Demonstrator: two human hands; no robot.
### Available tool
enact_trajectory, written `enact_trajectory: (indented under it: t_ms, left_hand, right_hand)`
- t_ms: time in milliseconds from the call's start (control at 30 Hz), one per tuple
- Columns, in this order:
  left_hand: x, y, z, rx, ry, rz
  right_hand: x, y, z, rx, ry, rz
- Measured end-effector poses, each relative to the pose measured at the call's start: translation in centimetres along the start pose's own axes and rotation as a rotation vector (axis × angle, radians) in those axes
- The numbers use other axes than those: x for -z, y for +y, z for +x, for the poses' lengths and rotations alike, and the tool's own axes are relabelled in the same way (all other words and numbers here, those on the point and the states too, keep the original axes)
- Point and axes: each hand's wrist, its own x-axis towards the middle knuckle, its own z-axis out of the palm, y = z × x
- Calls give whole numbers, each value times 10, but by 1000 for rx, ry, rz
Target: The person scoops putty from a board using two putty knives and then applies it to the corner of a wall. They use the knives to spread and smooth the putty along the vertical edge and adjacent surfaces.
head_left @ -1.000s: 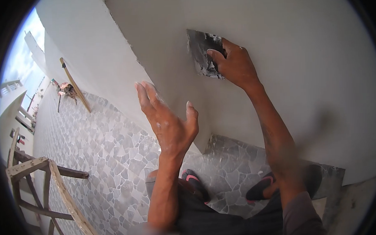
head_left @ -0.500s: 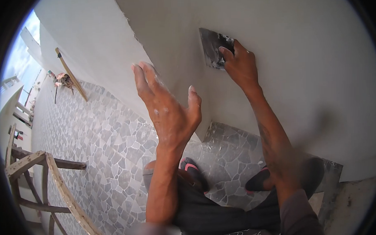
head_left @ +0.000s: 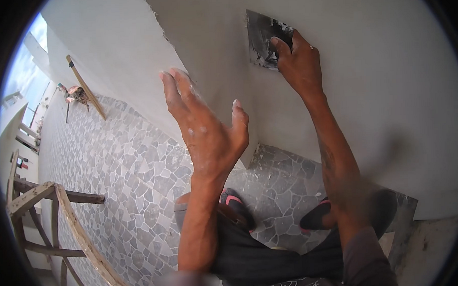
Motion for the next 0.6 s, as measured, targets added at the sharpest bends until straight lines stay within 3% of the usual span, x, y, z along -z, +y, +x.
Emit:
enact_trajectory:
  t_ms: [367, 467, 600]
  left_hand:
    - [8, 0, 1, -9, -54, 25]
    - [9, 0, 1, -1, -51, 13]
    - [6, -3, 0, 14, -30, -11]
  right_hand:
    - [10, -7, 4, 25, 16, -17]
    - [16, -17, 7, 131, 52, -73]
    - [22, -30, 9, 70, -44, -131]
